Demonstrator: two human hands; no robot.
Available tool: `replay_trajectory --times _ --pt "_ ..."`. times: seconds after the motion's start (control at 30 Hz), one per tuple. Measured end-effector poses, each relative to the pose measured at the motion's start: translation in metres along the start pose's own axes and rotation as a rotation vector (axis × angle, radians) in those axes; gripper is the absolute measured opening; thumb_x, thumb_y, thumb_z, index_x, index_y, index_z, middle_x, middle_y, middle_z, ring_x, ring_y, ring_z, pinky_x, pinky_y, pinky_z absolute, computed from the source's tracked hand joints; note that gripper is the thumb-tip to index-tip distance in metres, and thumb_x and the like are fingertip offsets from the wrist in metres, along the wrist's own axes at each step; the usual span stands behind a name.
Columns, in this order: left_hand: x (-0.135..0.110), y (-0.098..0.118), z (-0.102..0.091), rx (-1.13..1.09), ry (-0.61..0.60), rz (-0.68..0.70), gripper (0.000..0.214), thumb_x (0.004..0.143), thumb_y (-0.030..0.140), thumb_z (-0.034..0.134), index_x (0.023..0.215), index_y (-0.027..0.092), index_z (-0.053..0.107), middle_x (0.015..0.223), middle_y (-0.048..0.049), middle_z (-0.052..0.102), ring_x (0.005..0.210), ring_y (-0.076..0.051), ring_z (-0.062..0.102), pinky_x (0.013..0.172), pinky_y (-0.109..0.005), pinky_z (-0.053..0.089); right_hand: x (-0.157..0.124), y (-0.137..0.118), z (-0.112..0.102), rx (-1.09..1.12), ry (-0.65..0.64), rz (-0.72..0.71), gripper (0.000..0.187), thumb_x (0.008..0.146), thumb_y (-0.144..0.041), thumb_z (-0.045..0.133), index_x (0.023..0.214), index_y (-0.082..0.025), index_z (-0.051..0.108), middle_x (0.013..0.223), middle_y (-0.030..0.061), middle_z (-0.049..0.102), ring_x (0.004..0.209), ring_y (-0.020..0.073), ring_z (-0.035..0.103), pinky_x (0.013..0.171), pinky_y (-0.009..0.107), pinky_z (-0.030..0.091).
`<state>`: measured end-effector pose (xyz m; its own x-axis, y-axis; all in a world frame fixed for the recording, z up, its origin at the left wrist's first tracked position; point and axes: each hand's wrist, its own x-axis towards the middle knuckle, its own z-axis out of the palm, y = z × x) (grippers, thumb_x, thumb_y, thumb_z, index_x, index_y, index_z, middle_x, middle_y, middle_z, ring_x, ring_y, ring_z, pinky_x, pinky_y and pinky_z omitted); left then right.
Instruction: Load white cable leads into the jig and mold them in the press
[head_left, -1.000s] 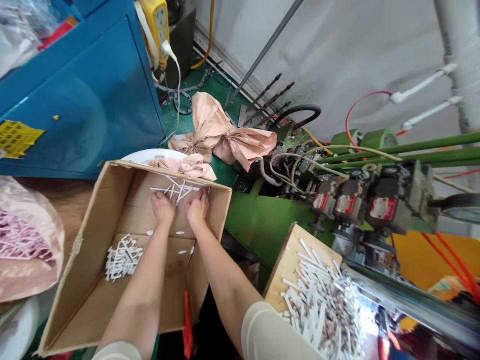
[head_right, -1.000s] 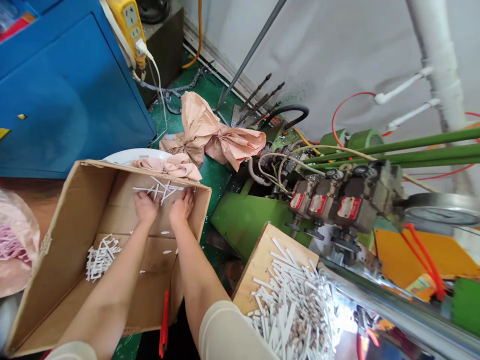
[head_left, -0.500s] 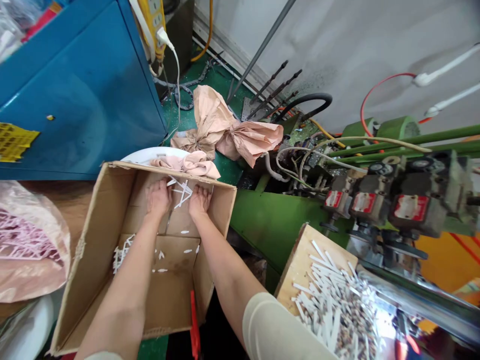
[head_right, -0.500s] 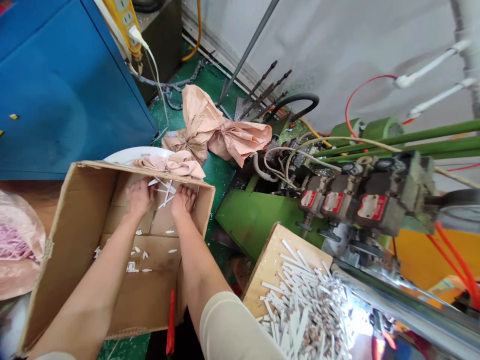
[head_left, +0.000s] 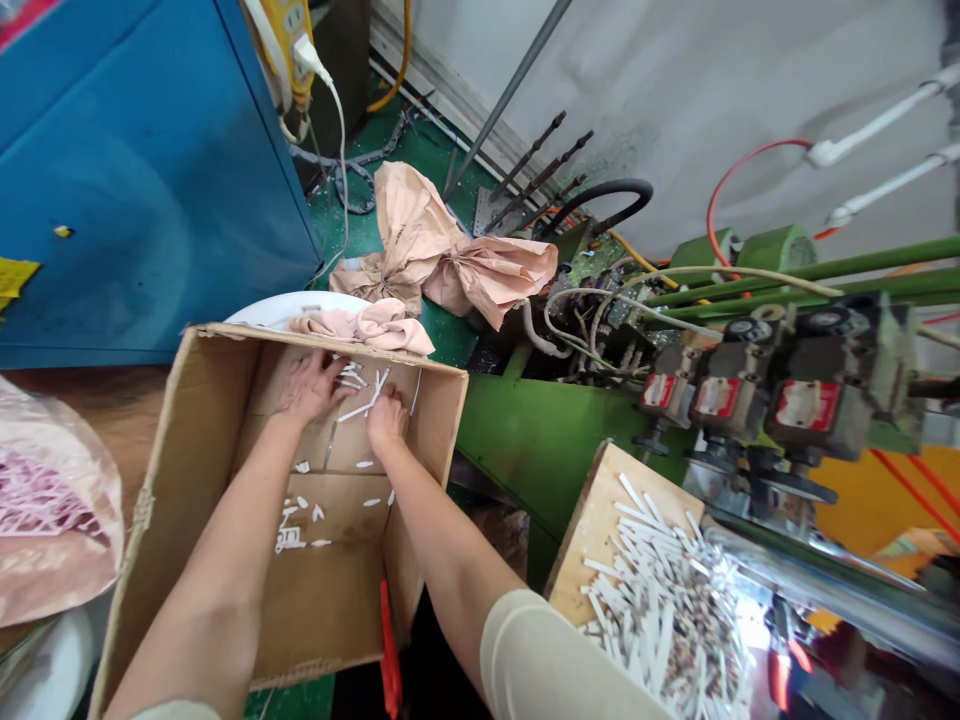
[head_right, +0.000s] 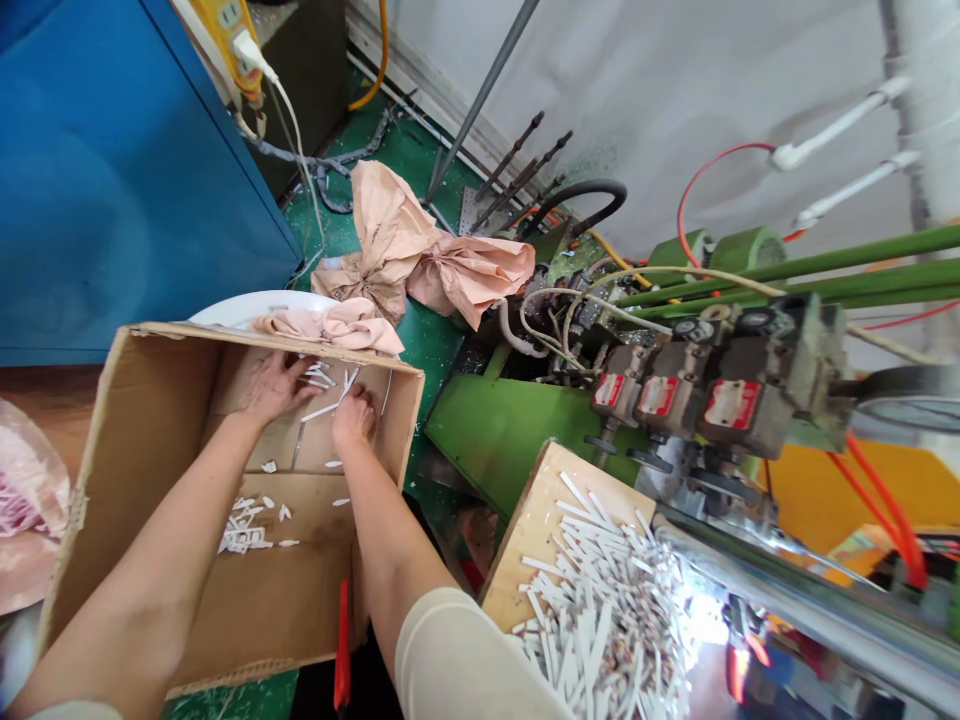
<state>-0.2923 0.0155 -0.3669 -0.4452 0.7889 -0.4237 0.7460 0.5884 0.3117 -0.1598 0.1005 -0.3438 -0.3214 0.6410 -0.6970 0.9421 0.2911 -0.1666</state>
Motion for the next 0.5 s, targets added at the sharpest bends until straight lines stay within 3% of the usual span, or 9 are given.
replay_trajectory --times 0.1,0.27,0.4,0.5 --pt "-0.002 -0.006 -0.003 -0.006 -0.035 0.055 0.050 0.084 0.037 0.061 0.132 0.024 0.059 0.141 -0.0146 0.049 0.121 -0.036 0.051 0.101 -0.045 0.039 -0.002 0.000 -0.002 0.024 0.001 0.016 0.035 0.095 -0.010 0.038 0.126 -0.008 0.053 0.121 0.0230 0.062 0.102 0.0274 0.068 0.085 0.038 0.053" --pt "-0.006 -0.008 0.001 -0.034 -0.083 0.075 0.030 0.091 0.025 0.045 0.110 0.021 0.067 0.122 -0.0133 0.063 0.120 -0.032 0.051 0.102 -0.045 0.039 -0.009 -0.003 0.003 0.065 0.010 0.050 0.034 0.093 -0.017 0.048 0.126 -0.010 0.052 0.123 0.0226 0.061 0.108 0.0288 0.066 0.087 0.039 0.052" --pt "-0.018 0.003 0.013 -0.054 -0.061 -0.030 0.035 0.093 0.019 0.034 0.108 0.012 0.065 0.122 -0.0220 0.060 0.120 -0.037 0.050 0.100 -0.053 0.039 -0.011 -0.008 0.011 0.078 0.043 0.056 0.046 0.093 -0.035 0.056 0.130 -0.009 0.049 0.127 0.0252 0.057 0.120 0.0326 0.058 0.096 0.042 0.048" --pt "-0.026 0.011 0.025 -0.085 -0.034 -0.154 0.032 0.094 0.018 0.035 0.105 0.008 0.064 0.117 -0.0232 0.059 0.120 -0.037 0.050 0.100 -0.055 0.040 -0.007 -0.012 0.016 0.071 0.061 0.024 0.044 0.096 -0.030 0.051 0.134 -0.007 0.046 0.126 0.0260 0.058 0.120 0.0320 0.057 0.100 0.043 0.045"
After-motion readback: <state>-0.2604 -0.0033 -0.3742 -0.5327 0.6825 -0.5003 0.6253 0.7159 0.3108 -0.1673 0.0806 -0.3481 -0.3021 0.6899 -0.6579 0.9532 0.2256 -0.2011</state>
